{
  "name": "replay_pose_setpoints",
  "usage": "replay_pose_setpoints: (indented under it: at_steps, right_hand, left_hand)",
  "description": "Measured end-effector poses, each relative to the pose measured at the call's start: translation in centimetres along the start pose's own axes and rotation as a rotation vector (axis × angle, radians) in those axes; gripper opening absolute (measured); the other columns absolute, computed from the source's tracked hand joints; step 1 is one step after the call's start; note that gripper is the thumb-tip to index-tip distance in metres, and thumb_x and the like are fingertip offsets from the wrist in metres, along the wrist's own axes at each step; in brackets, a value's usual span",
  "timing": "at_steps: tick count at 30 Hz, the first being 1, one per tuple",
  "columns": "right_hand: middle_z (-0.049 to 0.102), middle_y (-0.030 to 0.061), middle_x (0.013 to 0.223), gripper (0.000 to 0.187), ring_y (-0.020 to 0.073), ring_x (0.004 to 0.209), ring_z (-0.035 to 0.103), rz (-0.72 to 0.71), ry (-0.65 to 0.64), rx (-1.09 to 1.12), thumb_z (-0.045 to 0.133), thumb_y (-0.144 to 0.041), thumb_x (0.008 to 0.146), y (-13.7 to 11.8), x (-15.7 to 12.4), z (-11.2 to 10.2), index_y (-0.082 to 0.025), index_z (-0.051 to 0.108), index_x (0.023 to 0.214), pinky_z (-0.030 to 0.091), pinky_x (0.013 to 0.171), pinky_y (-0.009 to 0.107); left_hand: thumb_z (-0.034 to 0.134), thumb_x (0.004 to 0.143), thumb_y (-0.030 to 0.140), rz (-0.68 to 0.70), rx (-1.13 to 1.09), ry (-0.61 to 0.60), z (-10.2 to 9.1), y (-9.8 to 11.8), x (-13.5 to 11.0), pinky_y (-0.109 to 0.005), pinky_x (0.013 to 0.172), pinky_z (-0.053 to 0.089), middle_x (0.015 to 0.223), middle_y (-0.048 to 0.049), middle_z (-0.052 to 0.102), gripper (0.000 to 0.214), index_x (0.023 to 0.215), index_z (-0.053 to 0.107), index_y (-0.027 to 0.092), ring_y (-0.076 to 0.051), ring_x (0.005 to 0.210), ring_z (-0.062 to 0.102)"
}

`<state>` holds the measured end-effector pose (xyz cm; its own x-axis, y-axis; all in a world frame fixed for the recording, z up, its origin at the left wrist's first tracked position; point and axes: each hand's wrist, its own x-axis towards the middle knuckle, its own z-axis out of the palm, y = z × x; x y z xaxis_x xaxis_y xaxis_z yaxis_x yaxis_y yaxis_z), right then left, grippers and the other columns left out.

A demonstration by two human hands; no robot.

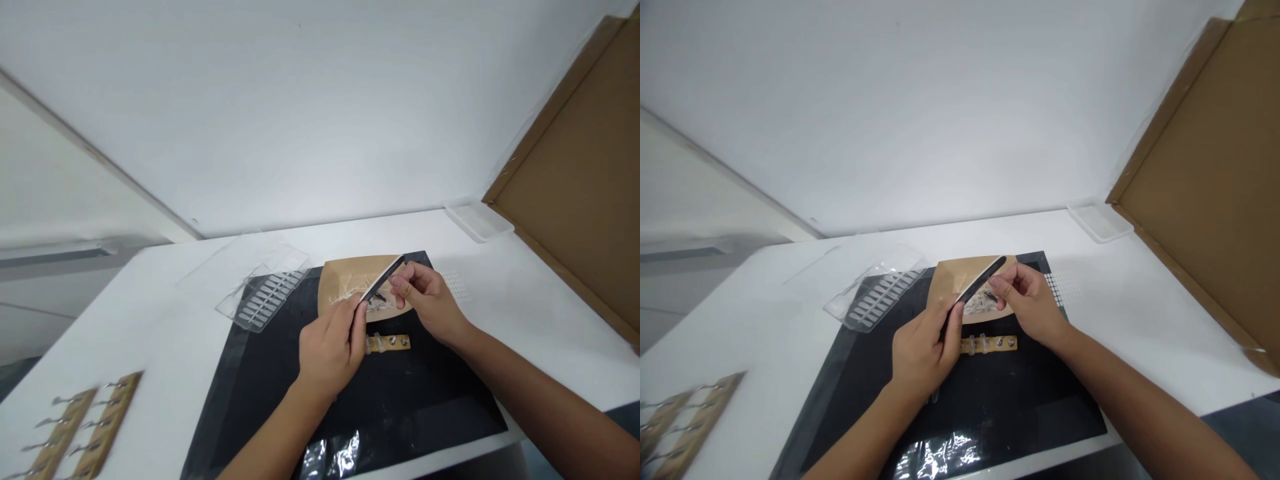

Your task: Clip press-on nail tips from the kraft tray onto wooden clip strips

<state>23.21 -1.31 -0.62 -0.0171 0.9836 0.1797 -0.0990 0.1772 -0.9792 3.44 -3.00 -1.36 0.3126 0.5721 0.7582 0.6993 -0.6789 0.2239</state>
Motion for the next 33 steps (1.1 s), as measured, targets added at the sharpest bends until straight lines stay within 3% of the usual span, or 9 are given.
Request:
replay_pose_setpoints:
  at_steps: [6,12,15,20,25,29,33]
  right_hand:
    - [0.062,-0.0029,0.066,0.030,0.0141,0.059,0.059,-0.056,0.055,-0.186,0.069,-0.044,0.097,0.4,-0.3,-0.1,-0.023,0.059,0.078,0.049,0.062,0.031]
    - [0.063,0.0021,0.076,0.021,0.0184,0.071,0.058,-0.528,0.234,-0.891,0.059,-0.023,0.102,0.7,-0.7,0.4,-0.022,0.058,0.081,0.041,0.068,0.035]
    - [0.063,0.0032,0.077,0.022,0.0186,0.067,0.055,-0.649,0.264,-1.082,0.052,-0.019,0.105,1.1,-0.9,1.1,-0.023,0.056,0.083,0.038,0.065,0.035]
    - [0.063,0.0030,0.080,0.021,0.0186,0.072,0.060,-0.591,0.160,-1.041,0.053,-0.022,0.106,1.2,-1.1,1.7,-0.023,0.054,0.085,0.040,0.062,0.032]
    - [0.062,0.0026,0.080,0.021,0.0180,0.073,0.060,-0.589,0.206,-0.869,0.055,-0.019,0.103,1.0,-0.7,1.9,-0.024,0.052,0.083,0.044,0.065,0.031]
    - [0.060,0.0029,0.077,0.023,0.0194,0.072,0.059,-0.591,0.128,-0.844,0.054,-0.021,0.104,0.8,-0.5,2.1,-0.024,0.051,0.081,0.044,0.065,0.034]
    - [0.062,0.0026,0.077,0.022,0.0193,0.070,0.057,-0.634,0.190,-0.877,0.056,-0.018,0.102,0.6,-0.4,2.4,-0.025,0.051,0.081,0.041,0.066,0.035]
  left_hand:
    - [0.057,0.104,0.015,0.007,-0.029,-0.057,0.1,-0.3,-0.2,-0.026,0.073,0.059,0.098,-0.0074,0.080,0.015,0.116,0.066,0.015,-0.018,0.081,0.077]
    - [0.057,0.105,0.016,0.044,-0.007,-0.092,0.2,-0.3,-0.3,-0.026,0.070,0.060,0.099,-0.0077,0.080,0.021,0.124,0.065,0.015,-0.018,0.081,0.078]
    - [0.058,0.105,0.016,0.066,0.041,-0.102,0.0,-0.1,-0.2,-0.025,0.065,0.057,0.094,-0.0070,0.080,0.020,0.123,0.065,0.014,-0.017,0.074,0.076]
    - [0.059,0.104,0.018,0.091,0.131,-0.113,-0.2,-0.1,0.0,-0.025,0.058,0.052,0.087,-0.0055,0.078,0.021,0.123,0.067,0.013,-0.017,0.066,0.073]
    - [0.058,0.104,0.017,0.044,0.082,-0.061,-0.3,0.0,0.2,-0.024,0.062,0.053,0.093,-0.0070,0.079,0.020,0.122,0.067,0.013,-0.016,0.070,0.074]
    - [0.057,0.105,0.017,0.000,0.054,-0.050,-0.4,0.3,0.3,-0.022,0.062,0.052,0.086,-0.0063,0.078,0.016,0.113,0.070,0.014,-0.015,0.066,0.072]
    - [0.055,0.105,0.017,-0.018,0.038,-0.055,-0.5,0.4,0.4,-0.023,0.064,0.053,0.090,-0.0070,0.079,0.019,0.116,0.070,0.014,-0.016,0.072,0.074]
